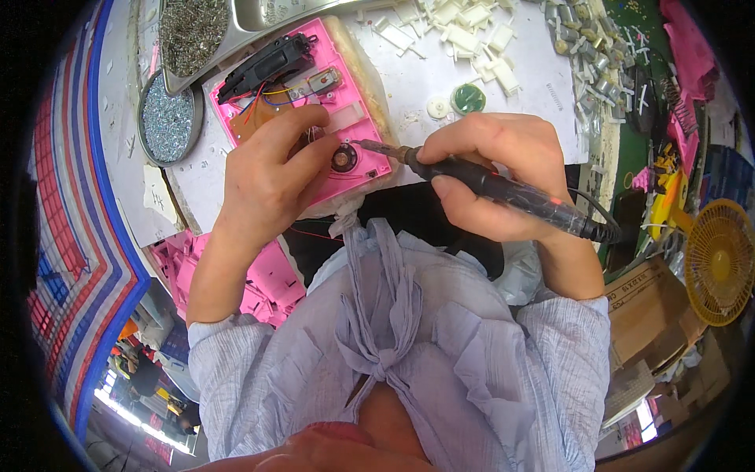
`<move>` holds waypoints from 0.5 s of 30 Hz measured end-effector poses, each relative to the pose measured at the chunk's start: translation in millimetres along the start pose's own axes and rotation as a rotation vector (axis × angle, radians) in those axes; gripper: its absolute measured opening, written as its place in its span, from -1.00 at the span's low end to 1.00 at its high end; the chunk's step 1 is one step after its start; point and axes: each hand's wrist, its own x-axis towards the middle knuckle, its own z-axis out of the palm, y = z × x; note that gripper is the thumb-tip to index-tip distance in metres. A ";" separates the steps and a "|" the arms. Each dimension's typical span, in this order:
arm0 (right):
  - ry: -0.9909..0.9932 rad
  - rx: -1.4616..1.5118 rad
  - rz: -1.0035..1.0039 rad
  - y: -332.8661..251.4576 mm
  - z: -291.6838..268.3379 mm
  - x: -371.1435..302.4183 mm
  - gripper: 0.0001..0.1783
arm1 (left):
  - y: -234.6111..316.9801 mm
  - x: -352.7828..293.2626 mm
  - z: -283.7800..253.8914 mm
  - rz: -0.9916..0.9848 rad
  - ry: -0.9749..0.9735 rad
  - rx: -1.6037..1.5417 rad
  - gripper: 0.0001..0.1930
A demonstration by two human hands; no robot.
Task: The recorder assembles components of a pink electronic toy, using a soldering iron to connect wires to a speaker and circuit board, and an electric screwdriver to fasten parts together.
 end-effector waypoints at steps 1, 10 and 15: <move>0.009 0.007 0.001 0.3 0.6 -0.5 -0.72 | -0.2 -0.1 0.3 0.001 0.000 -0.001 -0.71; -0.003 0.021 -0.009 5.2 10.3 2.5 -0.72 | 1.8 1.2 -0.3 -0.002 0.010 0.008 -0.70; -0.018 0.105 0.238 -5.0 8.4 3.0 -0.78 | 2.2 0.0 -2.3 -0.012 -0.024 0.021 -0.72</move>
